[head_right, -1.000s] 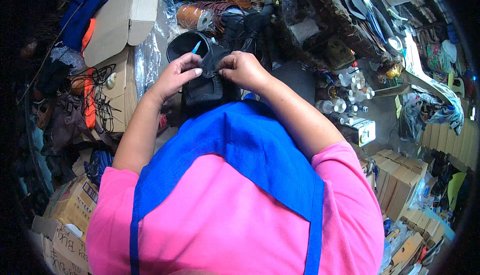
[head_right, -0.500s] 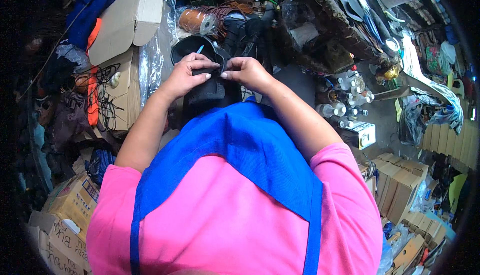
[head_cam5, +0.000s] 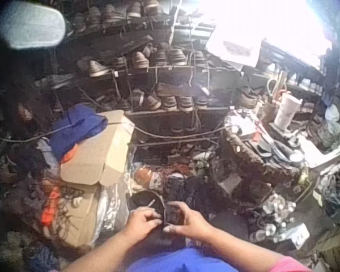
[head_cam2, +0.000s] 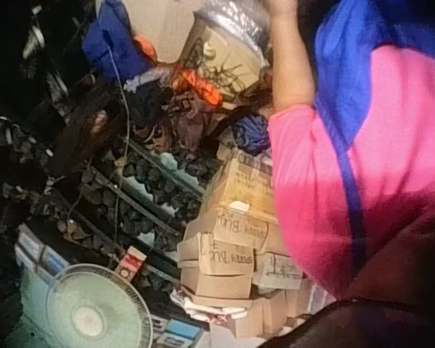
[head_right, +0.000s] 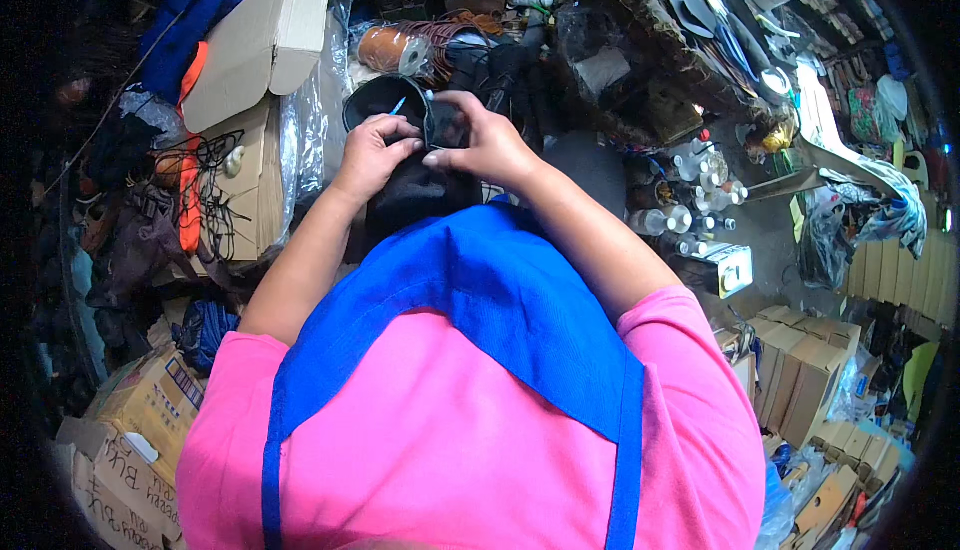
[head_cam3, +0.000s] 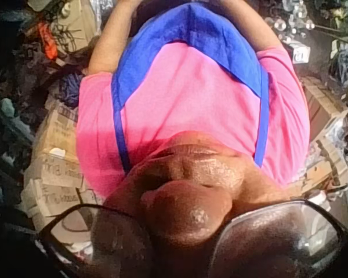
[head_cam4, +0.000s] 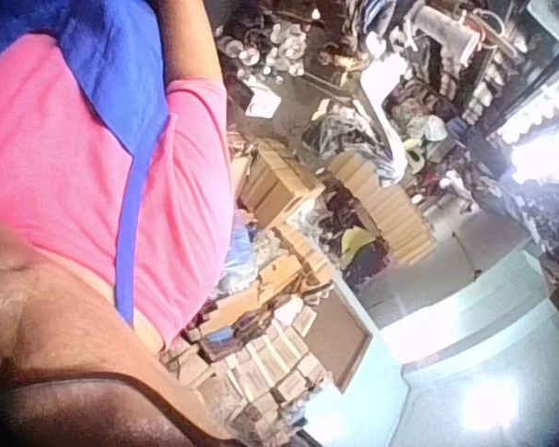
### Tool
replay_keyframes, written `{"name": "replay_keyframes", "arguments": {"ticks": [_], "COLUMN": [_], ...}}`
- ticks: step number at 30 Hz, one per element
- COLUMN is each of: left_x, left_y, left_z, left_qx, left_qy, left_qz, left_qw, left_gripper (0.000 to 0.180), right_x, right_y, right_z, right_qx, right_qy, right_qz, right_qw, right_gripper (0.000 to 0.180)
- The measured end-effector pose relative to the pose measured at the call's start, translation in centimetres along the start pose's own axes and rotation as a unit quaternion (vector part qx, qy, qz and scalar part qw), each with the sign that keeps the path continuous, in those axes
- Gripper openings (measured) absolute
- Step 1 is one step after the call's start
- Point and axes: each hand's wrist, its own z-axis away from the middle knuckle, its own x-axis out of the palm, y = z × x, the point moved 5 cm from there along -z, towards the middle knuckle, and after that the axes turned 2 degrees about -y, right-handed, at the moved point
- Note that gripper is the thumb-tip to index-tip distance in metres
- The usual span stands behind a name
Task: Thread laces through a shoe and cut the excess length.
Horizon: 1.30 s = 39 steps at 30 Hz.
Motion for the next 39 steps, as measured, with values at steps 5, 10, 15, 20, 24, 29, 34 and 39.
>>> {"name": "replay_keyframes", "arguments": {"ticks": [5, 10, 15, 20, 24, 29, 34, 39], "left_x": [-0.1, -2.4, -9.7, -24.4, -23.3, -8.0, -1.9, 0.9], "left_y": [1.8, 4.4, 5.5, 3.6, 7.5, 18.7, 21.9, 12.6], "left_z": [-0.1, -0.6, -1.9, -1.6, -1.4, -1.5, -3.9, -4.2], "left_qx": [0.017, 0.061, 0.080, -0.035, 0.045, 0.238, 0.323, 0.228], "left_qy": [-0.037, -0.057, 0.045, 0.168, 0.131, -0.091, -0.090, -0.101], "left_qz": [-0.053, -0.088, -0.133, -0.117, -0.167, -0.251, -0.142, -0.118], "left_qw": [0.998, 0.993, 0.987, 0.978, 0.976, 0.934, 0.931, 0.961], "left_gripper": [0.011, 0.008, 0.012, 0.009, 0.008, 0.015, 0.023, 0.045], "right_x": [0.8, -1.2, -5.1, -8.9, -8.8, -7.7, -7.8, -15.7], "right_y": [-2.7, -2.7, -3.0, 1.5, 2.8, -7.8, -10.6, -10.2], "right_z": [-0.8, -0.2, 2.1, 7.6, 9.8, 8.4, 9.4, 16.4], "right_qx": [-0.130, -0.067, -0.014, 0.067, 0.208, -0.162, -0.162, -0.136], "right_qy": [0.004, 0.029, 0.029, 0.013, -0.010, 0.120, 0.138, 0.303], "right_qz": [0.304, 0.313, 0.331, 0.281, 0.504, 0.263, 0.087, 0.016], "right_qw": [0.944, 0.947, 0.943, 0.957, 0.838, 0.943, 0.973, 0.943], "right_gripper": [0.065, 0.050, 0.046, 0.049, 0.082, 0.061, 0.022, 0.020]}}
